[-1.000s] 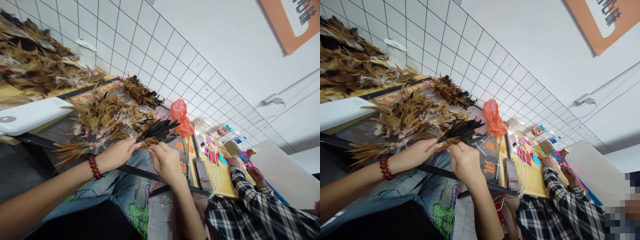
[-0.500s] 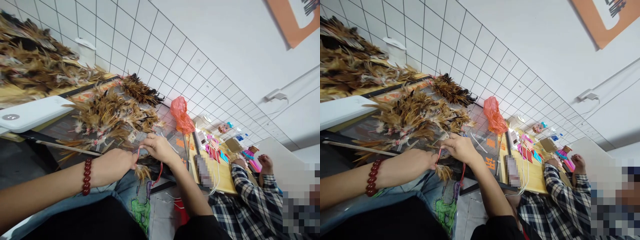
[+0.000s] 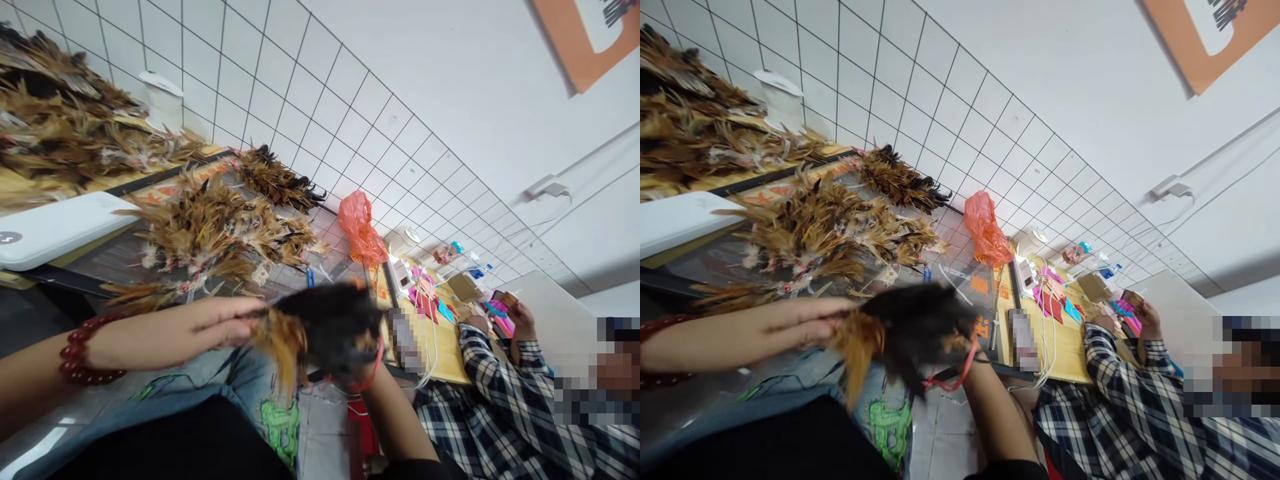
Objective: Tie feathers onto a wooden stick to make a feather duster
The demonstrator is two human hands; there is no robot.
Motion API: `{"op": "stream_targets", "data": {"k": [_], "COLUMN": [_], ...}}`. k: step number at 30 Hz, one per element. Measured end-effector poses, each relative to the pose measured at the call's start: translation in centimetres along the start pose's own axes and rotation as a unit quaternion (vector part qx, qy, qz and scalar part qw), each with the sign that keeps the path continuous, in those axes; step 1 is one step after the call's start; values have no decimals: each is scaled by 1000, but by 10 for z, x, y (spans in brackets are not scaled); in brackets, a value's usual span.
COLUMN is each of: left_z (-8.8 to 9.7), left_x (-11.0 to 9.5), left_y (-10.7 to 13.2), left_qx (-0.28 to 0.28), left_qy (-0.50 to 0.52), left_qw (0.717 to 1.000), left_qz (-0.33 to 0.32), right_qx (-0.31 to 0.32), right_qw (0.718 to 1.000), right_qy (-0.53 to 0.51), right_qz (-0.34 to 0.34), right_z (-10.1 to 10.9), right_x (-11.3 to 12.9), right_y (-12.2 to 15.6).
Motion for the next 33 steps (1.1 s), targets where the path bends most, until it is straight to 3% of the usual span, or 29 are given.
{"op": "stream_targets", "data": {"k": [1,2,4,5,7,11,14,17,20,23,24,26,27,29,33], "left_z": [2,3,7,9,12,11,8,9,16,25,26,26,24,20,15], "left_x": [2,6,13,17,24,33,36,35,32,33,33,34,35,34,34], "left_y": [-3,-7,-16,-21,-29,-38,-39,-36,-32,-30,-30,-31,-32,-35,-43], "left_qx": [12,10,2,1,1,10,-3,-13,-37,-81,-93,-107,-110,-112,-115], "left_qy": [68,142,281,338,422,523,563,557,522,500,496,504,514,535,546], "left_qw": [997,988,956,937,902,844,818,824,849,860,860,852,844,830,823], "left_qz": [37,63,84,87,92,118,116,101,78,66,73,94,105,111,107], "right_qx": [1,41,137,157,114,-37,-66,-60,-6,85,81,-17,-81,-137,-98], "right_qw": [1000,998,967,946,927,931,936,947,968,993,996,992,979,944,877], "right_qy": [-6,-54,-201,-266,-337,-347,-326,-288,-226,-83,-25,92,164,292,470], "right_qz": [3,-18,-72,-97,-119,-111,-117,-127,-106,-4,37,85,87,68,11], "right_z": [1,1,-2,-4,-7,-8,-6,-6,1,21,30,48,54,59,53], "right_x": [-2,-3,-5,-5,-5,-3,-4,-3,2,9,10,8,5,-2,-13], "right_y": [6,11,22,26,35,47,49,46,34,5,-10,-47,-68,-108,-157]}}
Point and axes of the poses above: each hand's wrist, its own y-axis away from the middle knuckle, its own z-axis out of the back of the hand, x = y × z, the point moved 1 cm from there along -y, towards the middle knuckle, and after that the axes turned 3 degrees about z, right-handed, at the moved point
